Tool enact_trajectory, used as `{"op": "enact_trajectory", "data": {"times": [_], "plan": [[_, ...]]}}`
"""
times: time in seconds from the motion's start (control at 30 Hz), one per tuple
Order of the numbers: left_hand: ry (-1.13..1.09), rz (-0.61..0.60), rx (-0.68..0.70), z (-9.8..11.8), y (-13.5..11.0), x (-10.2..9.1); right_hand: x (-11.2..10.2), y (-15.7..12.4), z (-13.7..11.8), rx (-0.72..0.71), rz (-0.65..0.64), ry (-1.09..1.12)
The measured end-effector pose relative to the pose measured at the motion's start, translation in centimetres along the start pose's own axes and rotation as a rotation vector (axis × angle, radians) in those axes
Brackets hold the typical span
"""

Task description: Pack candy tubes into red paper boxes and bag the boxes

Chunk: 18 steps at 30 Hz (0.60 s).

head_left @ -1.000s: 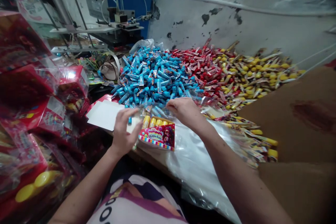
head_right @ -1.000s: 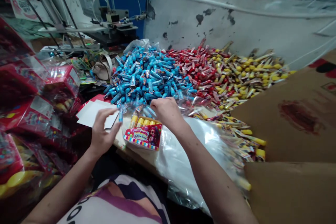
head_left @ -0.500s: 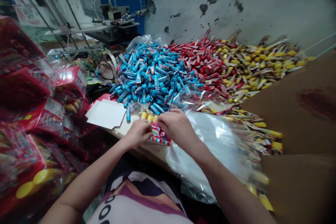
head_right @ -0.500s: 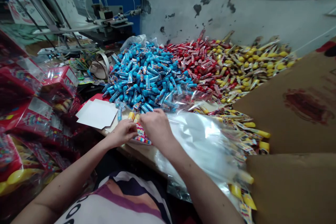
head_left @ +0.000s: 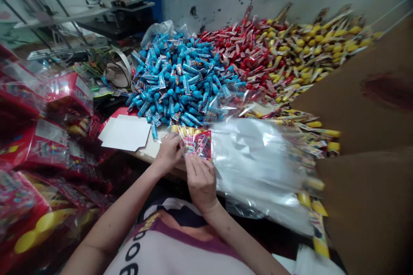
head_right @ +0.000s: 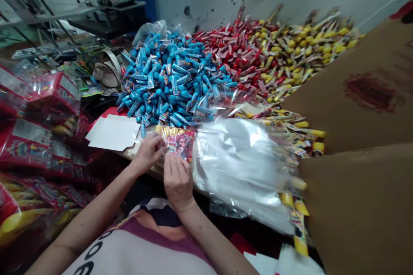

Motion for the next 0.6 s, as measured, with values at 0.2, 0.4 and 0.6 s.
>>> {"op": "enact_trajectory", "data": {"times": [0.2,0.4,0.6], "plan": [[0.078,0.473,0.117,2.8,-4.7,-5.4,0.8,-2.6,-0.5,0.004,-0.004,-0.045],[0.22,0.372,0.238,8.2,-2.2,-7.2,1.6,-4.0,-0.3,-0.009,0.052,-0.014],[0.392,-0.489,0.084,4.0,3.4,0.5,2.0,-4.5,0.0,-0.014,0.052,0.042]]}}
Point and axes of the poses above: each hand's wrist, its own y-axis towards the middle knuckle, its own x-axis out of the palm, z = x × y, the point moved 7 cm from there along y, towards the middle knuckle, and after that the axes turned 2 degrees about z, right-handed, at the moved point
